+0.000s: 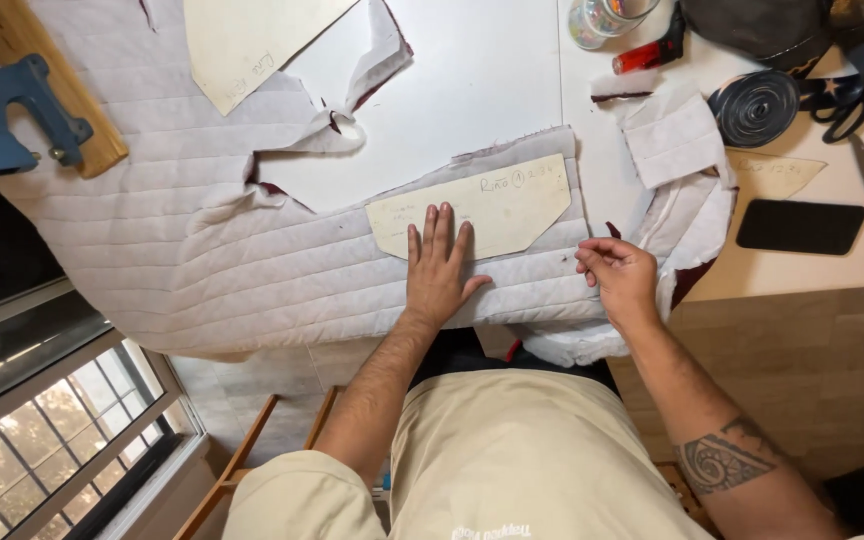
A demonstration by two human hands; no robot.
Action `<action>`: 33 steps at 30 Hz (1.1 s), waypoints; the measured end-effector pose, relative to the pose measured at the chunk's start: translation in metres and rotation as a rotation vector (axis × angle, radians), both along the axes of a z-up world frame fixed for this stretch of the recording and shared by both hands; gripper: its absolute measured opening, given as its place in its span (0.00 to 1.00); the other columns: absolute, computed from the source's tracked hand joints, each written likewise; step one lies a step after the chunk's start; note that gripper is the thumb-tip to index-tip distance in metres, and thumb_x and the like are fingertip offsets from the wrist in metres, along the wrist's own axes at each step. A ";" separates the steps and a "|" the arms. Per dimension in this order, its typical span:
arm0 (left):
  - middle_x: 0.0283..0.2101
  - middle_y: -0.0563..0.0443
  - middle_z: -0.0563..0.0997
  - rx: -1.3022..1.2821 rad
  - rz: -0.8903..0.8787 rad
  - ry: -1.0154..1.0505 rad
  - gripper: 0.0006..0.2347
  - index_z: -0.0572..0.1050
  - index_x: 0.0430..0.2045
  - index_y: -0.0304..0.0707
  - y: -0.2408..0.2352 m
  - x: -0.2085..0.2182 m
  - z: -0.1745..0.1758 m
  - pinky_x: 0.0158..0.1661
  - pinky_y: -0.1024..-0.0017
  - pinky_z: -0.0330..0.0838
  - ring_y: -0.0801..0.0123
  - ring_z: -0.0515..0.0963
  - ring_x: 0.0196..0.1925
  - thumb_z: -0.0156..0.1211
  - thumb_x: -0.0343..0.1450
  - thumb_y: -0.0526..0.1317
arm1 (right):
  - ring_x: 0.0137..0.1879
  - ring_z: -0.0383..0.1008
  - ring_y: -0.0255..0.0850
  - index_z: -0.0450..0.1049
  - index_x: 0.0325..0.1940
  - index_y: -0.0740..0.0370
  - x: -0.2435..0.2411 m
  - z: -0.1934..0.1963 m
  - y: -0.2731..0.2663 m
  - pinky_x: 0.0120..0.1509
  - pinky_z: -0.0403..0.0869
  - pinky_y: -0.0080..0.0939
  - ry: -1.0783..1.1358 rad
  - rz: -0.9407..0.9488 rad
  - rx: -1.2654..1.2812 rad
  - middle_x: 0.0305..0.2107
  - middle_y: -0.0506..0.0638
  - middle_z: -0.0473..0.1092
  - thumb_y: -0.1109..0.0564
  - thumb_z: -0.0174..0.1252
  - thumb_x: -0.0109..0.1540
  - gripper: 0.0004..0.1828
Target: Cutting out a pattern from quilted fabric using a paper template and scissors
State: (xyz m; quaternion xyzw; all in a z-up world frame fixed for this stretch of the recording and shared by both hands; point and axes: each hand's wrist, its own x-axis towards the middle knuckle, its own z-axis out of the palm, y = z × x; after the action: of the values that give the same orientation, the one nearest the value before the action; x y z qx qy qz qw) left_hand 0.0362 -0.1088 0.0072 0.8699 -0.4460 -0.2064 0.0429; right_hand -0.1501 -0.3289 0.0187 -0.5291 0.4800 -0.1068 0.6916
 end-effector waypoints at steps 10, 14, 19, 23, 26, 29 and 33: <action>0.80 0.38 0.37 0.107 -0.031 0.075 0.47 0.52 0.75 0.57 0.006 0.051 0.018 0.74 0.43 0.25 0.48 0.31 0.81 0.64 0.61 0.71 | 0.32 0.76 0.36 0.74 0.41 0.68 0.033 -0.037 0.020 0.36 0.76 0.31 0.019 0.125 -0.223 0.28 0.54 0.73 0.67 0.57 0.71 0.04; 0.80 0.39 0.39 0.106 -0.080 0.078 0.48 0.51 0.75 0.59 0.005 0.060 0.016 0.74 0.44 0.26 0.49 0.34 0.81 0.69 0.61 0.67 | 0.28 0.71 0.33 0.75 0.42 0.67 0.051 -0.028 0.036 0.32 0.72 0.28 -0.022 0.018 -0.249 0.24 0.54 0.72 0.67 0.59 0.69 0.02; 0.79 0.39 0.39 0.101 -0.136 0.097 0.47 0.52 0.74 0.59 0.004 0.065 0.014 0.74 0.43 0.26 0.48 0.33 0.81 0.70 0.61 0.67 | 0.26 0.70 0.31 0.77 0.42 0.66 0.056 -0.024 0.047 0.32 0.72 0.27 -0.011 -0.071 -0.250 0.24 0.54 0.75 0.69 0.63 0.65 0.04; 0.79 0.38 0.39 0.073 -0.130 0.104 0.47 0.53 0.74 0.57 0.000 0.064 0.022 0.74 0.41 0.28 0.47 0.34 0.81 0.64 0.61 0.70 | 0.25 0.72 0.33 0.78 0.41 0.68 0.060 -0.015 0.047 0.31 0.72 0.30 0.013 -0.154 -0.294 0.25 0.56 0.77 0.71 0.62 0.64 0.04; 0.78 0.37 0.45 -0.053 -0.126 0.087 0.41 0.57 0.72 0.50 -0.018 0.066 0.015 0.74 0.42 0.33 0.47 0.40 0.80 0.61 0.66 0.67 | 0.21 0.69 0.32 0.79 0.39 0.67 0.073 -0.014 0.037 0.30 0.70 0.30 0.042 -0.237 -0.382 0.23 0.55 0.76 0.71 0.62 0.64 0.04; 0.75 0.38 0.54 -0.191 -0.123 0.088 0.33 0.62 0.70 0.44 -0.046 0.068 0.004 0.73 0.45 0.44 0.49 0.52 0.77 0.64 0.70 0.55 | 0.19 0.69 0.33 0.79 0.36 0.66 0.080 -0.009 0.036 0.29 0.70 0.30 0.075 -0.301 -0.509 0.21 0.54 0.77 0.70 0.65 0.63 0.04; 0.70 0.42 0.65 -0.289 -0.173 -0.034 0.28 0.66 0.66 0.47 -0.109 0.088 -0.015 0.69 0.51 0.60 0.52 0.68 0.70 0.70 0.70 0.42 | 0.18 0.68 0.35 0.77 0.33 0.62 0.100 -0.023 0.029 0.27 0.69 0.31 0.100 -0.371 -0.671 0.18 0.51 0.76 0.66 0.67 0.64 0.06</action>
State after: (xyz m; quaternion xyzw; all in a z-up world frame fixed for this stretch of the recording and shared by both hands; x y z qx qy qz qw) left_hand 0.1245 -0.2173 -0.0077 0.8163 -0.5450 -0.1284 0.1420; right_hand -0.0500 -0.3002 -0.0041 -0.6346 0.5390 -0.3554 0.4249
